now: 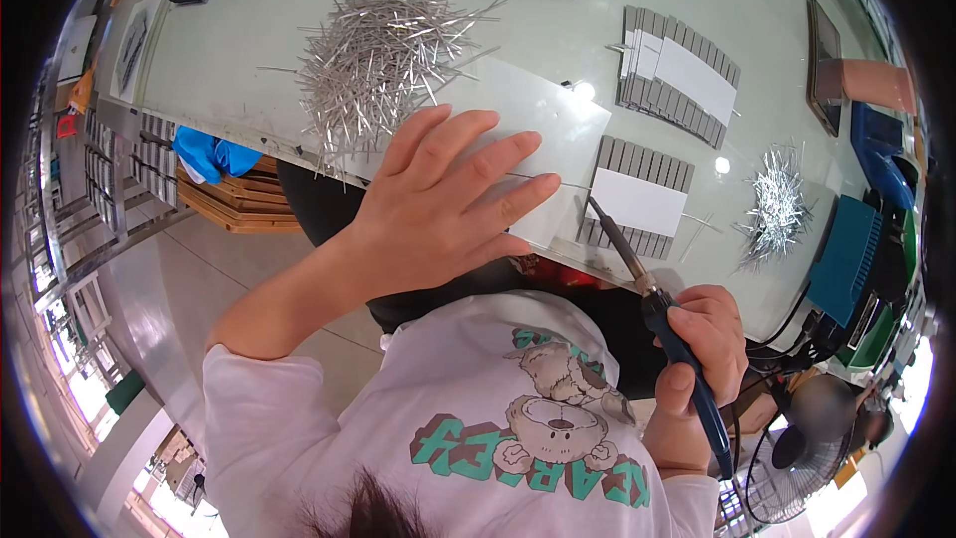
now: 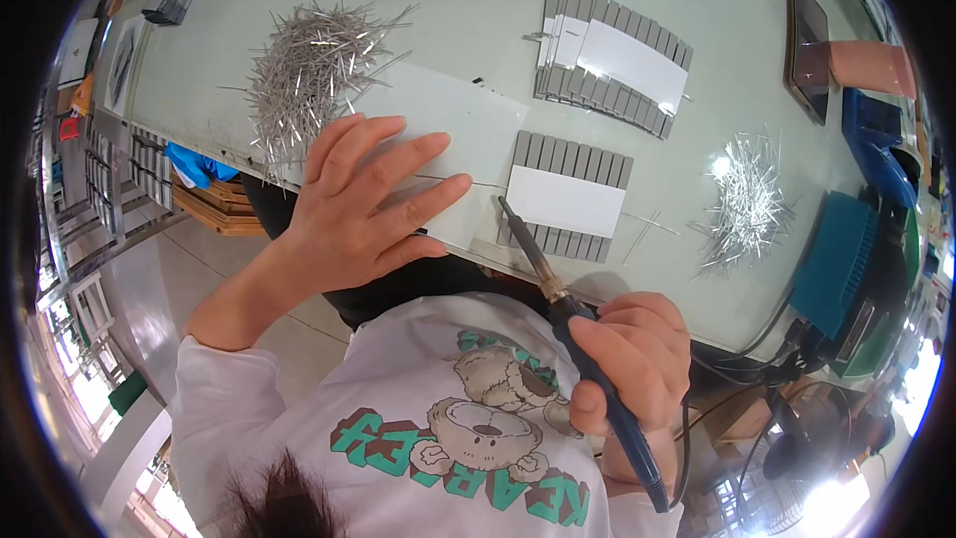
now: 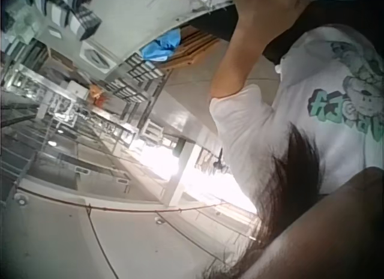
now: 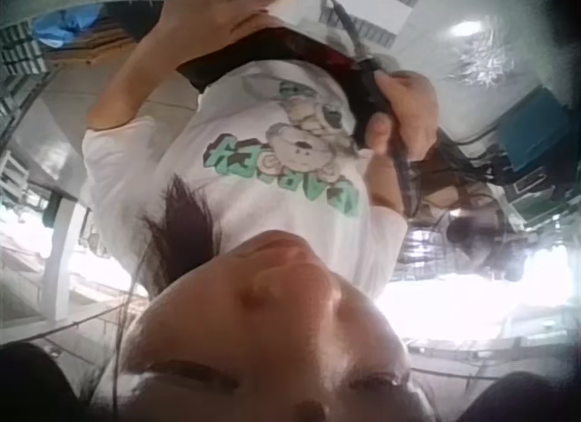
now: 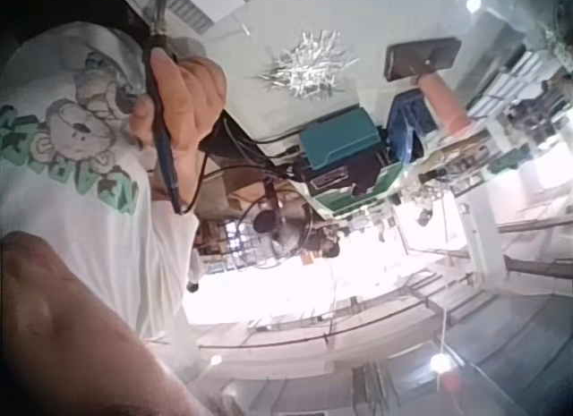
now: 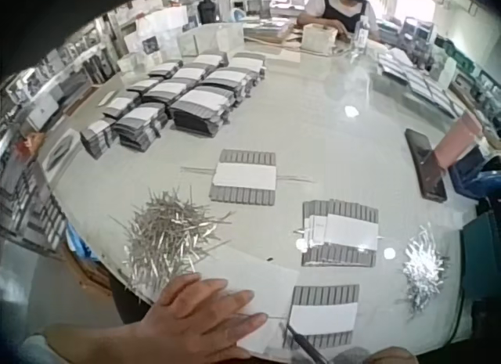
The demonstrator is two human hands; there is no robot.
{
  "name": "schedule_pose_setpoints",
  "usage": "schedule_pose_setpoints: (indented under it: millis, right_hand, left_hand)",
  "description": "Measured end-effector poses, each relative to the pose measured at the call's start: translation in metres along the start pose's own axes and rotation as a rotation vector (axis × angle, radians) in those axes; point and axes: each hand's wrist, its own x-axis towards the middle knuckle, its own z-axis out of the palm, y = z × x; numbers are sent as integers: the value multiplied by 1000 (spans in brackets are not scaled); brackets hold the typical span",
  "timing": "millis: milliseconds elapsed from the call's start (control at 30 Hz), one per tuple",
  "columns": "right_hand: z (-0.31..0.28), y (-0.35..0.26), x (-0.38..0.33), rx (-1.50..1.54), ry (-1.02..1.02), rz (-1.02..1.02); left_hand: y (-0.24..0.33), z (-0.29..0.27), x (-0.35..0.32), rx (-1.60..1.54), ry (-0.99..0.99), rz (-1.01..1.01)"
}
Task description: Use a soldering iron to attach small metal pins onto components at a factory workbench.
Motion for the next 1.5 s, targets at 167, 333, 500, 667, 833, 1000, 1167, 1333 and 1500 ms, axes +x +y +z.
schedule_pose_setpoints:
  millis: [167, 333, 500, 667, 833, 1000, 1167, 1333, 1500]
  right_hand:
    - [3, -6, 8, -64, -31, 58]
    - [3, -10, 12, -103, -56, 113]
    - [5, -9, 14, -96, -49, 96]
    - [6, -10, 16, -91, -78, 131]
    - [4, -9, 16, -87, -90, 92]
    - [-6, -13, 4, -71, 53, 156]
    - [3, -14, 12, -74, 33, 202]
    - [8, -14, 19, -83, 8, 166]
    - [-7, -16, -14, -87, 278, 278]
  left_hand:
    - [0, 1, 0, -2, -10, -1]
    - [-1, 3, 2, 50, -44, 23]
    - [-1, 2, 2, 61, -40, 24]
    - [-1, 4, 3, 15, 0, 20]
    - [1, 5, 1, 51, -8, 17]
    - [3, 5, 1, 54, -3, 22]
    - [-3, 7, 2, 87, -19, 33]
    - [-8, 2, -1, 128, -2, 9]
    - [-5, 6, 0, -48, 40, 53]
